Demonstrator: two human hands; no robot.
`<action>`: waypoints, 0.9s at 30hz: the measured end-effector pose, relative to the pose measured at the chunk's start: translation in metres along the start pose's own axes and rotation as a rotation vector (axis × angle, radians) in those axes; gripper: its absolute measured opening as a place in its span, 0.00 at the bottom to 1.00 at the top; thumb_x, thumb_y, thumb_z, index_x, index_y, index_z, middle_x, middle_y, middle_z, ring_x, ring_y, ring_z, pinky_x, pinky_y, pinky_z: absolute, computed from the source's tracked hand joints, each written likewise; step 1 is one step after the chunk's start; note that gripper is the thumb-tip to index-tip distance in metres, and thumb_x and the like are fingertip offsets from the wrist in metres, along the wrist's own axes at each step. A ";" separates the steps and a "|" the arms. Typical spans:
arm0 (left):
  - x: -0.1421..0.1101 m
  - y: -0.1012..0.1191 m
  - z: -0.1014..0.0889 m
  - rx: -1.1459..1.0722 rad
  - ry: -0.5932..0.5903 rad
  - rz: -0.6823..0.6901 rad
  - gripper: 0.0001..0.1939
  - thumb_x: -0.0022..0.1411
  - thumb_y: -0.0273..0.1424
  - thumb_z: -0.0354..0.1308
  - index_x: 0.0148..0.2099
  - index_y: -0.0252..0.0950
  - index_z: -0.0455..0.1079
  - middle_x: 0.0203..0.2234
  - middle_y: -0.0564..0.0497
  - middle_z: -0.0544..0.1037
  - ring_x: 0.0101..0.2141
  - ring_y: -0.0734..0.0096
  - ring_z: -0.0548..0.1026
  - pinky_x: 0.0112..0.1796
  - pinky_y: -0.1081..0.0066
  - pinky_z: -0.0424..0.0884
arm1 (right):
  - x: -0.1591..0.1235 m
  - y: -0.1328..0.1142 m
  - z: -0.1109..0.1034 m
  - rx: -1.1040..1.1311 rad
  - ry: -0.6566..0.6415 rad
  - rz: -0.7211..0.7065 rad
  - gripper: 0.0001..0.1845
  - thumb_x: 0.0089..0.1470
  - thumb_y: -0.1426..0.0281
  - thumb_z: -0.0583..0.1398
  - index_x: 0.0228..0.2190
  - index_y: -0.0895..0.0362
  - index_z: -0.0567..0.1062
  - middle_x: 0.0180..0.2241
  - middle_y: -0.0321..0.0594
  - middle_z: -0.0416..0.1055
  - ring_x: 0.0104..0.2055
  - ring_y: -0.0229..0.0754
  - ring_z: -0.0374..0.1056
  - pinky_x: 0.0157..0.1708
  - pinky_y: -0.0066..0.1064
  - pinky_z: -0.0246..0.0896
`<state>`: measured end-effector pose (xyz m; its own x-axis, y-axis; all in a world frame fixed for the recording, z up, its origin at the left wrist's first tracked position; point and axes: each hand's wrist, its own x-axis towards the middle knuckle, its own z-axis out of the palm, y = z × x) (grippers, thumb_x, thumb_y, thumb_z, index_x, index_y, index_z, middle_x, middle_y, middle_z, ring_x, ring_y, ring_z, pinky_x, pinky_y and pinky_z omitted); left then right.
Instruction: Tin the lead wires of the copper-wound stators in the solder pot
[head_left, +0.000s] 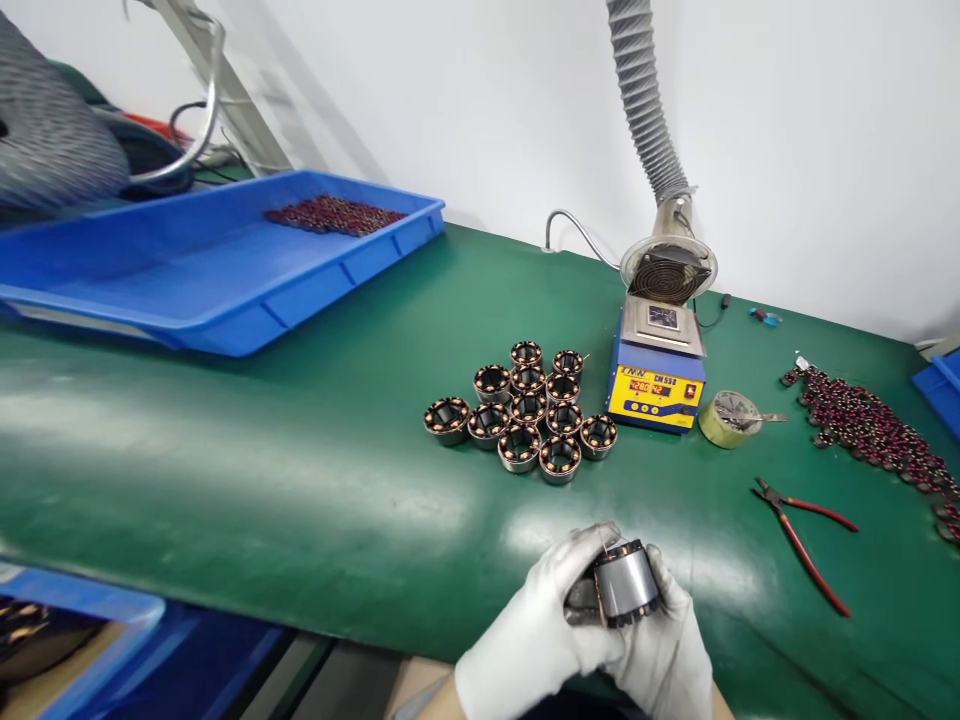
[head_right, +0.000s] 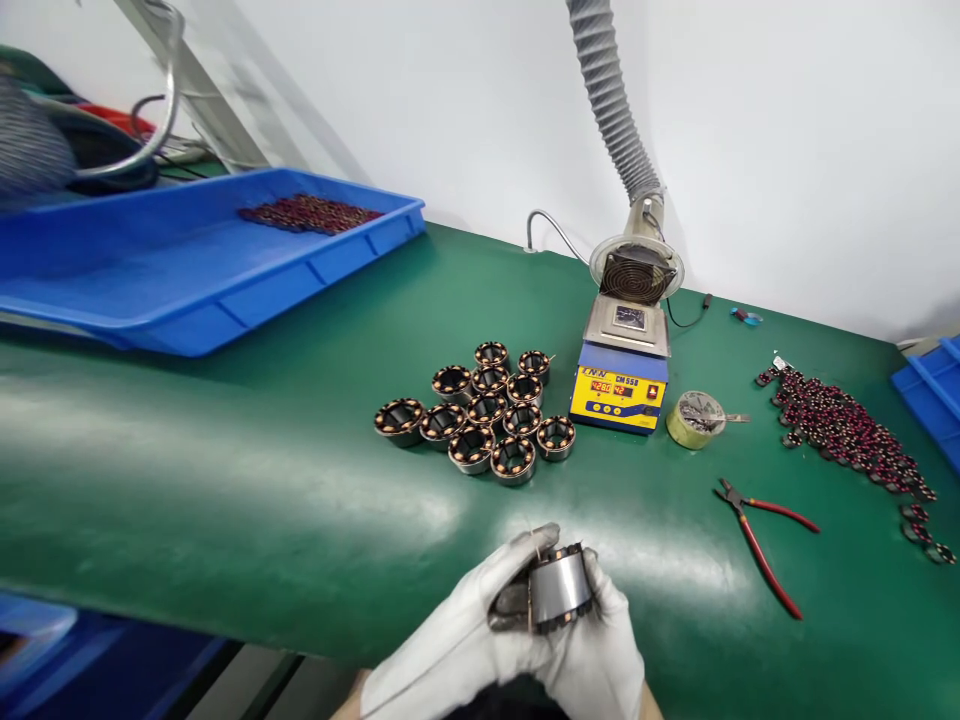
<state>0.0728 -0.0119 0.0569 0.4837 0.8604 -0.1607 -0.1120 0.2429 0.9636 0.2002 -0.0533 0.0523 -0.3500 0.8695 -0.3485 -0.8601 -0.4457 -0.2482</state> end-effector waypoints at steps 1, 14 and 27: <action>0.000 0.001 0.004 -0.065 -0.002 -0.041 0.38 0.29 0.21 0.67 0.48 0.40 0.67 0.43 0.49 0.72 0.43 0.58 0.70 0.45 0.67 0.67 | 0.000 0.001 0.000 -0.005 -0.011 0.014 0.24 0.46 0.55 0.59 0.40 0.59 0.73 0.37 0.42 0.75 0.39 0.43 0.70 0.41 0.36 0.61; 0.011 0.026 0.010 -0.262 0.237 -0.072 0.19 0.40 0.38 0.63 0.35 0.33 0.71 0.29 0.47 0.76 0.33 0.63 0.73 0.36 0.71 0.68 | -0.002 0.006 -0.004 -0.154 -0.067 0.002 0.21 0.44 0.56 0.61 0.36 0.59 0.73 0.33 0.43 0.75 0.32 0.44 0.71 0.33 0.35 0.62; 0.019 0.019 0.001 -0.098 0.023 -0.056 0.21 0.46 0.39 0.60 0.41 0.32 0.70 0.36 0.45 0.75 0.40 0.60 0.72 0.42 0.68 0.66 | 0.015 0.029 -0.022 -1.243 0.551 -0.733 0.23 0.30 0.69 0.68 0.31 0.51 0.66 0.42 0.42 0.70 0.45 0.50 0.66 0.44 0.39 0.61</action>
<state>0.0810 0.0088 0.0720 0.4712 0.8543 -0.2194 -0.1702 0.3322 0.9277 0.1785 -0.0580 0.0205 0.4127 0.9105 -0.0274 0.1628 -0.1033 -0.9812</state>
